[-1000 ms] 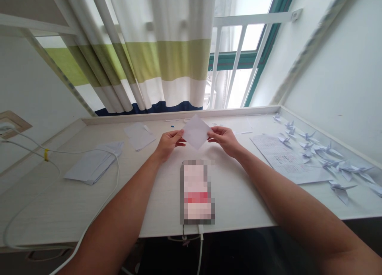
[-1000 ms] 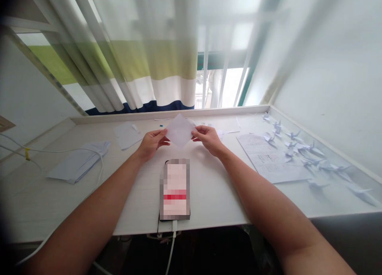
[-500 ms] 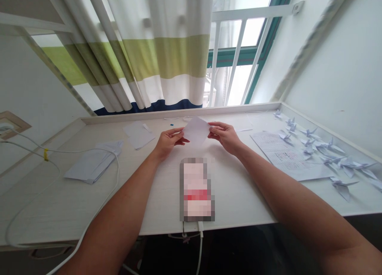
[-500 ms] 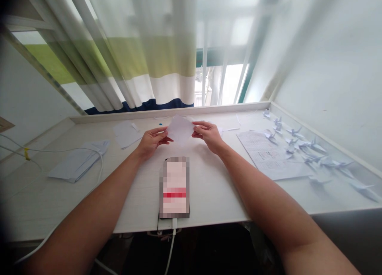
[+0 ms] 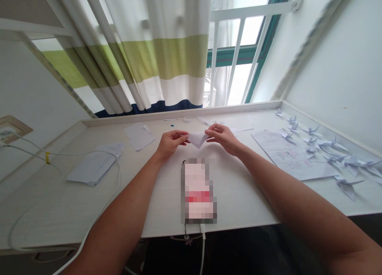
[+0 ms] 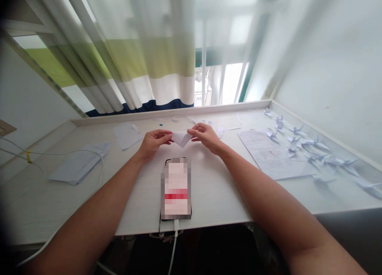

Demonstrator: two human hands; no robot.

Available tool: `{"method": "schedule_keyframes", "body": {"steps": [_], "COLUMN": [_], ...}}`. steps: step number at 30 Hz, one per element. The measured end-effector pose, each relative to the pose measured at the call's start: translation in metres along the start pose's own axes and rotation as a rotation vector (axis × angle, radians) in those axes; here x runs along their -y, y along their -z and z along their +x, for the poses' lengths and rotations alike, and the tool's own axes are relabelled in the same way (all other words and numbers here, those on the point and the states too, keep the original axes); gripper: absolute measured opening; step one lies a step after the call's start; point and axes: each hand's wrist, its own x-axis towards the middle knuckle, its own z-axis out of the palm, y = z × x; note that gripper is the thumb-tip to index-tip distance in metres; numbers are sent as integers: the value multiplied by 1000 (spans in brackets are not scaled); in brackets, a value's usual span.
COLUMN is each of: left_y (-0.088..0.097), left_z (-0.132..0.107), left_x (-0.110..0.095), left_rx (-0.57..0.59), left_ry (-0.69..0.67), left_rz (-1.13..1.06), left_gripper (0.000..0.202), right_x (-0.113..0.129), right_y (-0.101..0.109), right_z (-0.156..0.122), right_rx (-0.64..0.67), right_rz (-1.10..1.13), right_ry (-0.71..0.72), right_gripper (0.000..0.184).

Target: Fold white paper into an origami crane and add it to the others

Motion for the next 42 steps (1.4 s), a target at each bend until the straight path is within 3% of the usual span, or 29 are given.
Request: {"method": "schedule_keyframes", "body": {"steps": [5,13,20,26,31,36,42], "left_y": [-2,-7,-10,-20,-30,-32,-29], "left_z": [0,-2,-3,-7,-15,-18,-22], "left_x": [-1,-3,-3,-7,-12,-11,-12], "left_rx": [-53,-95,-129,-35,40,89,178], "left_ry": [-63,-16,-15,-56,-31,-28,-79], "left_rz": [-7,-80,-73,-34,-5,108,294], "left_gripper": [53,44,42,35,35,29,29], "right_x": [-4,-5,0,5,5,5,7], "right_y": [3,1,-1,-8,-13,-15,-18], "right_z": [2,1,-4,-9,-9,-9,-11], "right_rx": [37,36,123,264,148,50,53], "right_rz": [-28,-29,-76,-188,-18,73,67], "right_ry": [22,35,-30,-49,65,58,37], "right_gripper": [40,39,35,31,35,38,39]}}
